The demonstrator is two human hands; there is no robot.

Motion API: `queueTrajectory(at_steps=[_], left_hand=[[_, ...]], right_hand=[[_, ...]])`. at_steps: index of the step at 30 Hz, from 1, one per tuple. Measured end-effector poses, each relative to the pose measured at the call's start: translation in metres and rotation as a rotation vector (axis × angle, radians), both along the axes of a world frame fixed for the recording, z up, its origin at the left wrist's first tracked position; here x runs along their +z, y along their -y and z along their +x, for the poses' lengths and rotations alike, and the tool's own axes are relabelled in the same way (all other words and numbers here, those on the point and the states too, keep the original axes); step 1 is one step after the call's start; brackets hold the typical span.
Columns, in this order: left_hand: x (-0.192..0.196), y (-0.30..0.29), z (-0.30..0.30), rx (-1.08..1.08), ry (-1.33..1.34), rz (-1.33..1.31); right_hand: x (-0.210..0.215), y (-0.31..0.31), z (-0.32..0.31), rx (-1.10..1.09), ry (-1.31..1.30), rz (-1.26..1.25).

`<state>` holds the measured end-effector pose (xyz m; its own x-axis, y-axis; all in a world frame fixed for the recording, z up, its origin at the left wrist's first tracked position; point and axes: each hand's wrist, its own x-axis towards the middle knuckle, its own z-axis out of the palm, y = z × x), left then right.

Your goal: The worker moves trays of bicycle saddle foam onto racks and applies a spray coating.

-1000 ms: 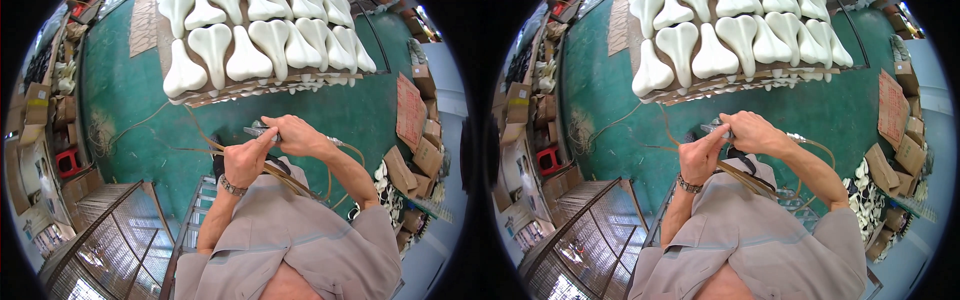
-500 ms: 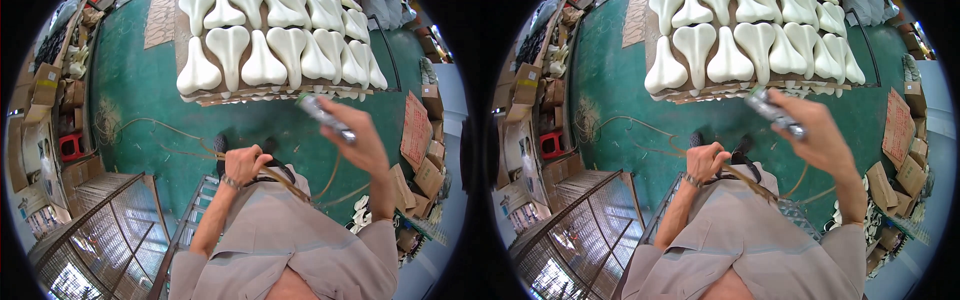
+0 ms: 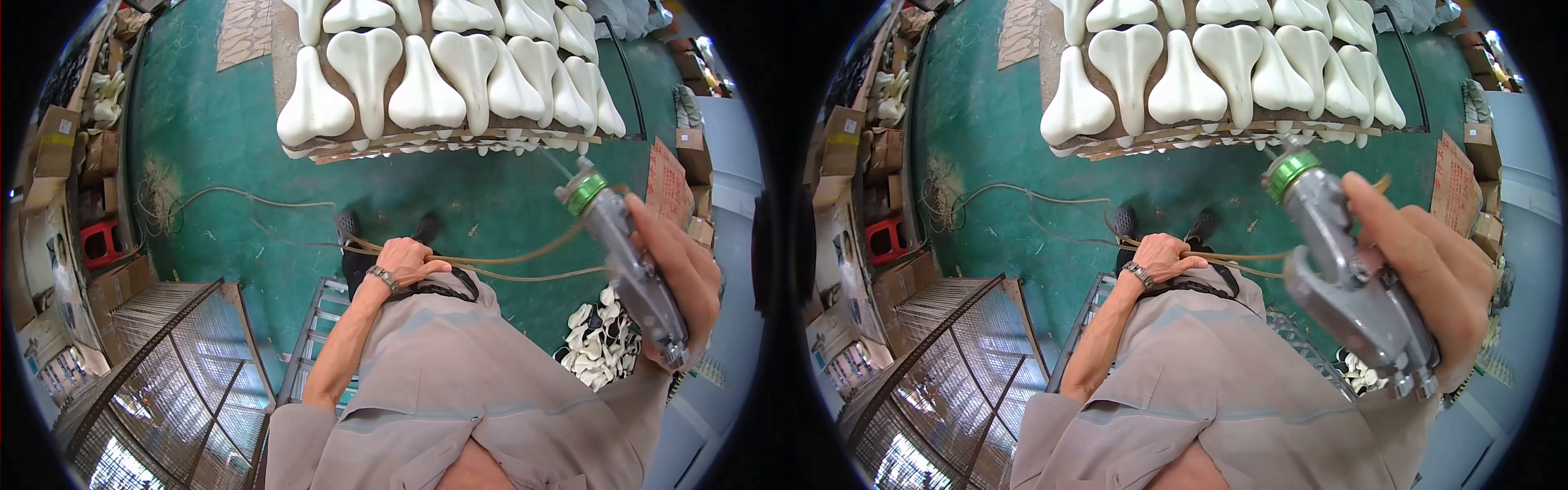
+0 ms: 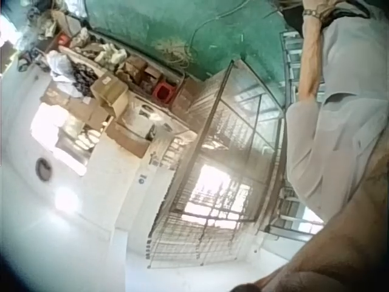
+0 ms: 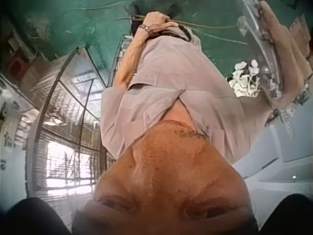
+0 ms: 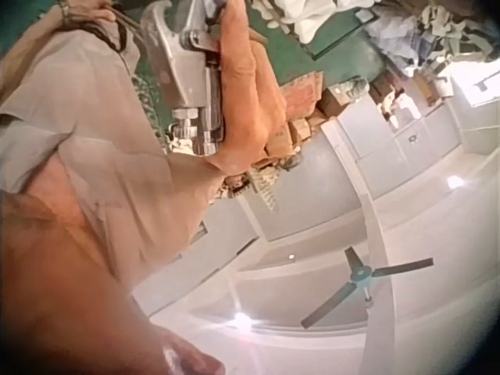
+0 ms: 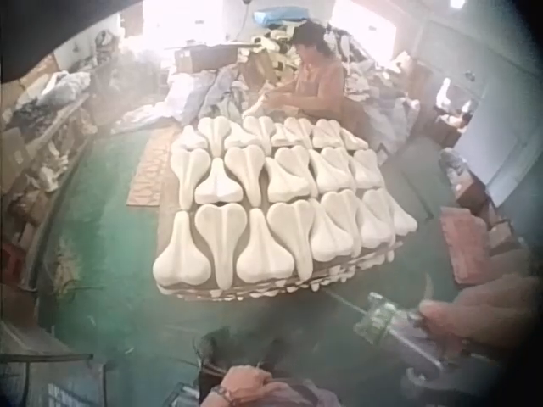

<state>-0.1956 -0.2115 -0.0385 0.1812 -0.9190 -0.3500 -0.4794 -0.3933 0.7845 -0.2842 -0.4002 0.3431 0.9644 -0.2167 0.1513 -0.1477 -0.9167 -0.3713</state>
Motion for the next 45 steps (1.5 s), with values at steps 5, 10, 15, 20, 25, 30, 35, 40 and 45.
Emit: queueTrajectory(at_steps=[5, 10, 15, 20, 25, 30, 35, 40, 45], left_hand=[[0.001, -0.006, 0.005, 0.022, 0.033, -0.040], [0.001, 0.002, -0.001, -0.003, 0.032, -0.059], [-0.001, -0.001, -0.007, 0.054, 0.010, 0.029], [0.009, 0.025, -0.020, -0.014, 0.021, 0.051], [0.010, 0.035, -0.041, 0.049, -0.010, 0.076], [0.003, 0.041, -0.077, 0.082, 0.003, 0.091], [0.011, 0.058, -0.101, 0.070, -0.013, 0.129], [0.004, 0.081, -0.095, 0.081, 0.008, 0.046], [-0.003, 0.127, -0.082, -0.055, -0.024, 0.042]], right_hand=[[0.000, 0.016, -0.010, 0.186, -0.306, 0.119], [-0.002, 0.002, 0.007, -0.186, -0.059, 0.038], [-0.018, 0.036, 0.000, 0.192, -0.218, 0.223], [-0.014, 0.046, -0.001, -0.056, -0.025, 0.085], [-0.018, 0.066, -0.027, 0.013, 0.021, 0.036], [-0.019, 0.108, -0.053, 0.445, -0.324, 0.249], [-0.029, 0.120, -0.045, 0.123, 0.048, 0.111], [-0.013, 0.132, -0.054, 0.267, -0.120, 0.172], [-0.006, 0.119, -0.051, -0.077, -0.002, -0.028]])
